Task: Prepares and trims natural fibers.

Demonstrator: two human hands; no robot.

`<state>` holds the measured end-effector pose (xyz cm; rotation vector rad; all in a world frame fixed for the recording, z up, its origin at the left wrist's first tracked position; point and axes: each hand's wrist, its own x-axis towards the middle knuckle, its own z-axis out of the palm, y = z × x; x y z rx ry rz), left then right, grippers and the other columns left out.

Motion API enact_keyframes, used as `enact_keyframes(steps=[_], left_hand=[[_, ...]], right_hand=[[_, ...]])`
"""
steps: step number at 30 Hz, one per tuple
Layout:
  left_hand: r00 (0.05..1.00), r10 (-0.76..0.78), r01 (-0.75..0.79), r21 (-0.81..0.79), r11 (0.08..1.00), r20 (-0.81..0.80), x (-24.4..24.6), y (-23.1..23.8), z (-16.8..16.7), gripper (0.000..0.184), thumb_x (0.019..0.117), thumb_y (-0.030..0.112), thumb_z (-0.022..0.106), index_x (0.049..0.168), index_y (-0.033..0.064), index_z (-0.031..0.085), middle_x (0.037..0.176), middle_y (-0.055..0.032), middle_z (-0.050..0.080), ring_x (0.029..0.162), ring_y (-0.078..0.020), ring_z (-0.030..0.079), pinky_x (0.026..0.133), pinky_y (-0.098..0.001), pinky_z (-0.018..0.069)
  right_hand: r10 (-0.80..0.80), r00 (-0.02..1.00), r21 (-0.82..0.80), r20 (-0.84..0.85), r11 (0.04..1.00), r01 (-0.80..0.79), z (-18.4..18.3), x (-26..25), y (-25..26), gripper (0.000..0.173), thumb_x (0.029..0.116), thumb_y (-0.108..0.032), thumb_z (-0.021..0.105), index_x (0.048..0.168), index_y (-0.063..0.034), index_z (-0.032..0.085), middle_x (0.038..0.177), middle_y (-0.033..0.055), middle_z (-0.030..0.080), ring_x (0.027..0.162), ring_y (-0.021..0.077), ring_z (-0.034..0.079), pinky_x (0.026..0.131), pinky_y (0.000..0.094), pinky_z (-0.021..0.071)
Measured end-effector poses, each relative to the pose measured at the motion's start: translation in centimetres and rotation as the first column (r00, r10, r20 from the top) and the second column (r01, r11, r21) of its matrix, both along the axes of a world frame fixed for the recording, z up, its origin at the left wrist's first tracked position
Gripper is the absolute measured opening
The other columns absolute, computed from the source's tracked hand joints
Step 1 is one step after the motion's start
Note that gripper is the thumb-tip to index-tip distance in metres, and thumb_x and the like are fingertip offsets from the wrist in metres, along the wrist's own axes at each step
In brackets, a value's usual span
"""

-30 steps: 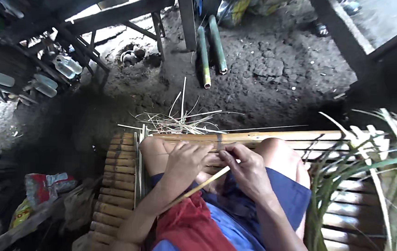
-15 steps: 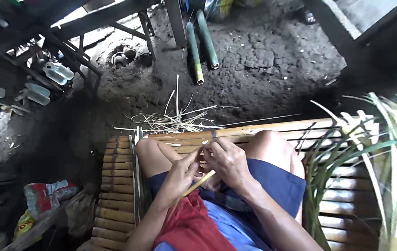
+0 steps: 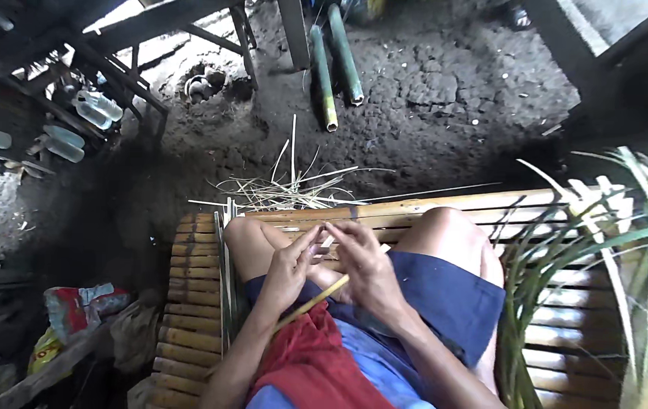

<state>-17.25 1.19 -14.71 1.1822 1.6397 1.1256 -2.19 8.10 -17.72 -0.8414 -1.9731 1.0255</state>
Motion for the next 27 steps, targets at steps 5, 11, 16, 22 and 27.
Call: enact_keyframes(steps=[5, 11, 16, 22, 27], left_hand=[[0.965, 0.014, 0.057, 0.263, 0.963, -0.263, 0.7, -0.6, -0.6, 0.027, 0.102, 0.0, 0.053, 0.124, -0.0057, 0.069, 0.13, -0.018, 0.067, 0.116, -0.0173, 0.067, 0.101, -0.0307, 0.053], [0.92, 0.049, 0.06, 0.263, 0.963, -0.389, 1.0, -1.1, -0.6, 0.028, 0.0996, 0.002, 0.059, 0.123, 0.0048, 0.073, 0.118, -0.016, 0.063, 0.1, -0.0142, 0.065, 0.086, -0.0248, 0.0553], [0.991, 0.131, -0.121, 0.26, 0.958, -0.021, 1.4, -0.5, 0.5, 0.015, 0.0971, 0.002, 0.064, 0.108, -0.0049, 0.071, 0.096, -0.0064, 0.066, 0.072, -0.0026, 0.064, 0.067, -0.0181, 0.0582], [0.955, 0.295, -0.266, 0.402, 0.876, -0.011, 2.9, 0.9, 0.0, 0.011, 0.0959, 0.0, 0.063, 0.102, -0.0068, 0.069, 0.091, -0.0052, 0.065, 0.066, -0.0001, 0.061, 0.06, -0.0159, 0.0563], [0.958, 0.285, -0.254, 0.368, 0.895, -0.031, 2.4, 2.1, 1.4, 0.014, 0.0933, -0.002, 0.063, 0.104, -0.0085, 0.07, 0.094, -0.0068, 0.065, 0.073, 0.0003, 0.061, 0.067, -0.0142, 0.0551]], right_hand=[[0.168, 0.923, -0.7, -0.345, 0.61, -0.373, 2.2, 1.6, 1.7, 0.04, 0.1097, -0.025, 0.028, 0.1, -0.01, 0.064, 0.074, -0.0079, 0.068, 0.065, 0.0015, 0.066, 0.065, 0.0188, 0.0577], [0.058, 0.803, -0.779, -0.593, 0.209, -0.591, 2.3, 1.8, 1.8, 0.037, 0.1073, -0.017, 0.035, 0.086, -0.0131, 0.065, 0.061, -0.0063, 0.061, 0.051, 0.0013, 0.058, 0.055, 0.0171, 0.0531], [0.266, 0.954, -0.083, -0.135, 0.957, -0.278, 2.4, 1.6, 2.1, 0.02, 0.1013, -0.006, 0.052, 0.093, -0.0001, 0.07, 0.069, -0.0005, 0.063, 0.058, 0.0022, 0.059, 0.057, 0.0143, 0.0503], [0.225, 0.938, -0.472, -0.264, 0.818, -0.329, 3.8, 1.0, 2.3, 0.027, 0.1025, -0.011, 0.048, 0.082, -0.0091, 0.065, 0.055, -0.0092, 0.051, 0.046, -0.0045, 0.046, 0.046, 0.0112, 0.0401], [0.097, 0.84, -0.784, -0.534, 0.315, -0.534, 5.2, 0.4, 2.5, 0.04, 0.1046, -0.011, 0.035, 0.075, -0.0148, 0.062, 0.052, -0.0114, 0.053, 0.04, -0.0037, 0.047, 0.043, 0.0126, 0.0432]])
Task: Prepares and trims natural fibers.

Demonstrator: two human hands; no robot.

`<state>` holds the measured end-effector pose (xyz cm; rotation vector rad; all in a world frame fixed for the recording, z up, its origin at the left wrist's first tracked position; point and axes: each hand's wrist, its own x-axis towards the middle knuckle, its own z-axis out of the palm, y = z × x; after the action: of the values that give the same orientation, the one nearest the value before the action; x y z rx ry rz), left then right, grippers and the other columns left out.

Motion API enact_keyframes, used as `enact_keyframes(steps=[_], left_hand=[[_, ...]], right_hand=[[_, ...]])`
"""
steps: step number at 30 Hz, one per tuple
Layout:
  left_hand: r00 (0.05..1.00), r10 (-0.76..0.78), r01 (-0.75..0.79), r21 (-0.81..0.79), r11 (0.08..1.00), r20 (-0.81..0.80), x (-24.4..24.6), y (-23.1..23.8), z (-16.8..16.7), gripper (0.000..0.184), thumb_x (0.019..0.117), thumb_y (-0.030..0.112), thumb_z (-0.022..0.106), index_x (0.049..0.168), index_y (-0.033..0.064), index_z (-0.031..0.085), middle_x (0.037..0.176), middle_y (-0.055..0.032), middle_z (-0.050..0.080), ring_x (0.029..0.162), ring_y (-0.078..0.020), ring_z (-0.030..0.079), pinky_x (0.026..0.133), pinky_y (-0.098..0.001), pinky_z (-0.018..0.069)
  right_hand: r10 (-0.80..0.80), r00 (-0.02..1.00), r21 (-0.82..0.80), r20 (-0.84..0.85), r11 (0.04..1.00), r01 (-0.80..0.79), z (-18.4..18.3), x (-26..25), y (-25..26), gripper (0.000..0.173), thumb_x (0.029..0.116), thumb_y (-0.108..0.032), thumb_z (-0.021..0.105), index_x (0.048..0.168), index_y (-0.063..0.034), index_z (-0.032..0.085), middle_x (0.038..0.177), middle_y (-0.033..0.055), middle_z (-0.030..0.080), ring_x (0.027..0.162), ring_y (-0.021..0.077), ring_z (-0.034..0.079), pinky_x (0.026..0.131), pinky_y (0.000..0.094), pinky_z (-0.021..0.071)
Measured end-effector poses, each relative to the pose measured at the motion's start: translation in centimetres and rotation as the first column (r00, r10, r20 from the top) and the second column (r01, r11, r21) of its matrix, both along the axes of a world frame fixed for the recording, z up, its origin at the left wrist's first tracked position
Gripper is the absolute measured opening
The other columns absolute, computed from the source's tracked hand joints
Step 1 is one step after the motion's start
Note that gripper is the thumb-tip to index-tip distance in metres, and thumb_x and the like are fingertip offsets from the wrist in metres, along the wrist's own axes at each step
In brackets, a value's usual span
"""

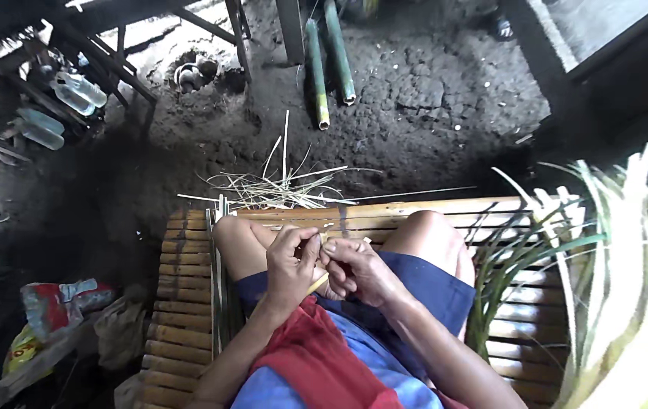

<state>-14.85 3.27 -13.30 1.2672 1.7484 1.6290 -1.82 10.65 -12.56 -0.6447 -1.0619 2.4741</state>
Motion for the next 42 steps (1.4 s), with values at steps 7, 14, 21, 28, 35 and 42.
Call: enact_keyframes(steps=[7, 14, 21, 28, 35, 42], left_hand=[[0.779, -0.618, 0.584, 0.237, 0.777, 0.109, -4.6, 4.1, 4.6, 0.055, 0.1058, 0.056, 0.038, 0.087, 0.0126, 0.067, 0.095, 0.0052, 0.069, 0.1, -0.0029, 0.064, 0.09, -0.0233, 0.0529], [0.529, -0.695, 0.5, 0.483, 0.719, 0.487, -2.4, 7.7, 5.3, 0.04, 0.1054, 0.051, 0.044, 0.084, 0.0216, 0.061, 0.083, 0.0064, 0.064, 0.09, -0.0075, 0.067, 0.087, -0.0274, 0.0571], [0.208, -0.517, 0.473, 0.377, 0.796, 0.831, -2.4, 7.5, 4.6, 0.062, 0.0983, 0.071, 0.034, 0.069, 0.021, 0.057, 0.057, 0.0074, 0.053, 0.044, -0.0012, 0.052, 0.044, -0.0172, 0.0475], [-0.093, -0.475, 0.042, 0.48, 0.876, 0.875, -4.1, 9.8, 2.7, 0.063, 0.1095, 0.05, 0.022, 0.065, 0.0216, 0.057, 0.055, 0.0109, 0.052, 0.048, -0.0004, 0.052, 0.05, -0.0154, 0.0464], [-0.052, -0.419, 0.178, 0.421, 0.889, 0.906, -2.1, 10.3, 4.2, 0.058, 0.1059, 0.058, 0.032, 0.066, 0.0226, 0.052, 0.05, 0.0119, 0.044, 0.039, 0.0015, 0.042, 0.041, -0.013, 0.0375], [0.114, -0.403, 0.091, 0.394, 0.914, 0.908, -4.1, 8.6, 5.7, 0.052, 0.1056, 0.059, 0.031, 0.072, 0.0213, 0.044, 0.053, 0.0105, 0.035, 0.038, -0.0001, 0.03, 0.037, -0.0139, 0.0288]], right_hand=[[0.115, 0.864, -0.203, -0.491, 0.949, -0.242, 4.5, -0.2, 0.9, 0.028, 0.0987, -0.025, 0.054, 0.09, -0.0144, 0.078, 0.081, -0.0017, 0.076, 0.064, 0.0016, 0.069, 0.058, 0.0156, 0.0547], [-0.07, 0.829, 0.094, -0.555, 0.985, 0.147, 4.3, -2.0, 1.5, 0.026, 0.0987, -0.022, 0.057, 0.091, -0.0137, 0.08, 0.105, 0.0039, 0.078, 0.093, 0.0095, 0.074, 0.084, 0.0235, 0.0587], [-0.136, 0.936, 0.406, -0.326, 0.874, 0.269, 2.2, -2.0, 1.8, 0.024, 0.097, -0.026, 0.06, 0.079, -0.0202, 0.075, 0.105, -0.0022, 0.076, 0.094, 0.0078, 0.072, 0.081, 0.0248, 0.059], [-0.089, 0.995, 0.787, -0.039, 0.611, 0.086, 2.7, 0.3, 0.3, 0.036, 0.1015, -0.043, 0.06, 0.098, -0.0083, 0.069, 0.095, -0.0026, 0.069, 0.085, -0.0003, 0.065, 0.074, 0.0182, 0.0562], [-0.31, 0.95, 0.808, 0.042, 0.57, 0.151, 4.1, -1.3, 4.1, 0.013, 0.0942, -0.021, 0.068, 0.088, -0.0104, 0.072, 0.083, -0.0091, 0.065, 0.069, -0.0041, 0.059, 0.061, 0.0132, 0.0508], [0.211, 0.955, 0.777, 0.207, 0.557, -0.292, 3.7, 0.3, 0.1, 0.036, 0.1003, -0.033, 0.064, 0.078, -0.0047, 0.068, 0.073, -0.0019, 0.063, 0.069, -0.002, 0.057, 0.064, 0.0157, 0.0468]])
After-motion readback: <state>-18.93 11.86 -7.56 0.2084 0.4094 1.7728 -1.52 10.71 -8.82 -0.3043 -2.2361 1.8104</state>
